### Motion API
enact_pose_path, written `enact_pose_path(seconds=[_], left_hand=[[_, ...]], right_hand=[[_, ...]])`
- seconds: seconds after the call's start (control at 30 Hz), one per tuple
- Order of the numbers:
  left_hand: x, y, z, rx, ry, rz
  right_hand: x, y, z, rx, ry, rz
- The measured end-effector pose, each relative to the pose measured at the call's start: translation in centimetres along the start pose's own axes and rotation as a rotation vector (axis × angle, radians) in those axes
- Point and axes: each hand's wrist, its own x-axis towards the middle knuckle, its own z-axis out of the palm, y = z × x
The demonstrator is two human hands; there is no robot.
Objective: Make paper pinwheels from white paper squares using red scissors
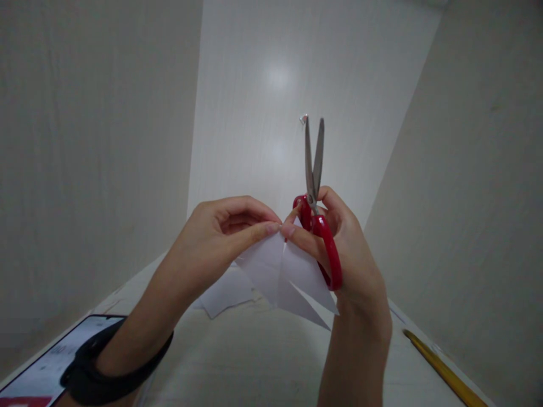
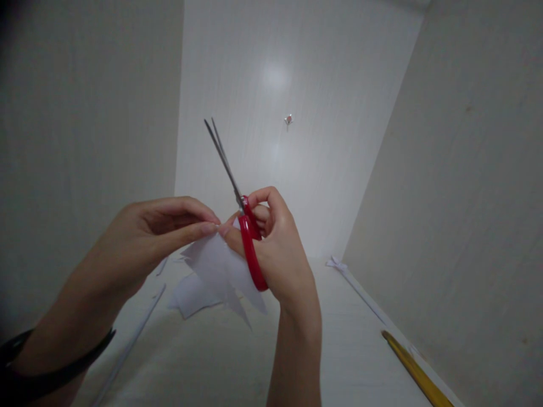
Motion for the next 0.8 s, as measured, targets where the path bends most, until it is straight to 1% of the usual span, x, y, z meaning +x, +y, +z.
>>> enact_pose_path(seconds=[0.07,0.17,0.27,0.4,0.67,0.8], left_hand=[[-0.1,0.0,0.0,-0.001,0.0,0.004],[-0.1,0.1,0.1,0.028,0.016,0.011],[-0.3,0.3,0.2,0.111,0.042,0.037],[-0.6,0.4,0.2,0.242,0.107,0.082],[-1.0,0.6,0.5,0.357,0.192,0.2],[-1.3,0.9,0.6,0.375,0.231,0.241]], right_hand=[[0.0,0.0,0.0,-0.005,-0.016,-0.01],[0.1,0.1,0.1,-0.026,-0.003,-0.037],[0.0,0.0,0.4,-0.059,0.038,-0.064],[0.0,0.0,1.0,-0.099,0.097,-0.098],[-0.5,-0.1,2.2,-0.272,0.196,-0.227],[-0.7,-0.5,2.6,-0.253,0.238,-0.257]])
